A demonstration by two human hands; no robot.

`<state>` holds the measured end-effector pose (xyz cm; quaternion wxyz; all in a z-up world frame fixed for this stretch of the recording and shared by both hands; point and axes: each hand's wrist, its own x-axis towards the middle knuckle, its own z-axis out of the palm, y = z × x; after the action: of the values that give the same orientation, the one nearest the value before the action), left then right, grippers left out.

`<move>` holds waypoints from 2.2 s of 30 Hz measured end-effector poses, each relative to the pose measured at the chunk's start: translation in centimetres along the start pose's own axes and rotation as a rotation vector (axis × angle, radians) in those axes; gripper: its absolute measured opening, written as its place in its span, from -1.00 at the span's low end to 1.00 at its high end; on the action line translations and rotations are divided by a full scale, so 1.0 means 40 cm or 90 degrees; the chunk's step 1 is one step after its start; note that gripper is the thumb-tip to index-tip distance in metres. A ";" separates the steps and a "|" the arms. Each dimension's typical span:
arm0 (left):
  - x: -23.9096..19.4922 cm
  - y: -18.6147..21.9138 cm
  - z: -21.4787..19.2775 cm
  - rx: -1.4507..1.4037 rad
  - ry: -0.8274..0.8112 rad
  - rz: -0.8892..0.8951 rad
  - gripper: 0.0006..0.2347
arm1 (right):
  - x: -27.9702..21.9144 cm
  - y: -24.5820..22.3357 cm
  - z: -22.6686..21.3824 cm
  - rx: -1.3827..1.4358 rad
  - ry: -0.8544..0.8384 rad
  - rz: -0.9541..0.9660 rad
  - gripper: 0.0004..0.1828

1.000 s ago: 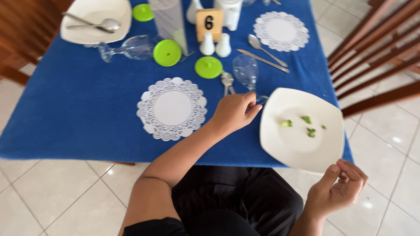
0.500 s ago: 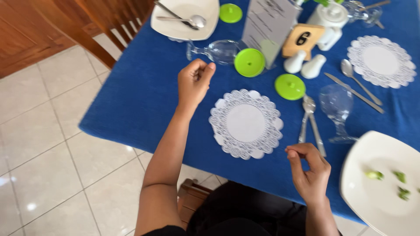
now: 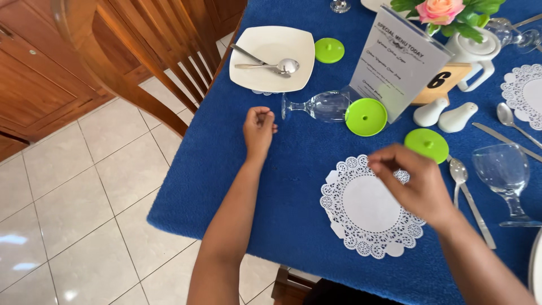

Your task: The person clears used plates and cutlery from a dining table, carries them to a prep station to scrape food scraps into a tray and organize them, and then returns to the dining area to place decorative paper doilies and a vase of flowers on a blue-clothed table.

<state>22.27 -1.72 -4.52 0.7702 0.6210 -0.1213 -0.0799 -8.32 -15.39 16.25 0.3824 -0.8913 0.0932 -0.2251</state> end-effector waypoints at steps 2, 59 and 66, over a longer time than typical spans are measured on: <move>-0.010 -0.006 0.015 -0.048 -0.044 -0.021 -0.91 | 0.071 0.023 0.015 0.014 -0.011 0.005 -0.86; 0.059 0.014 -0.102 -0.024 0.297 0.306 -0.60 | 0.443 0.191 0.146 0.582 -0.018 0.401 -0.46; 0.012 0.102 -0.139 -0.088 0.217 0.286 -0.58 | 0.065 0.023 -0.073 0.591 0.022 0.372 -0.46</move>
<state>24.20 4.26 -1.59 0.8185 0.5290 -0.1185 0.1900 -7.40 -18.78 18.21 0.7806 -0.5620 0.2340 -0.1413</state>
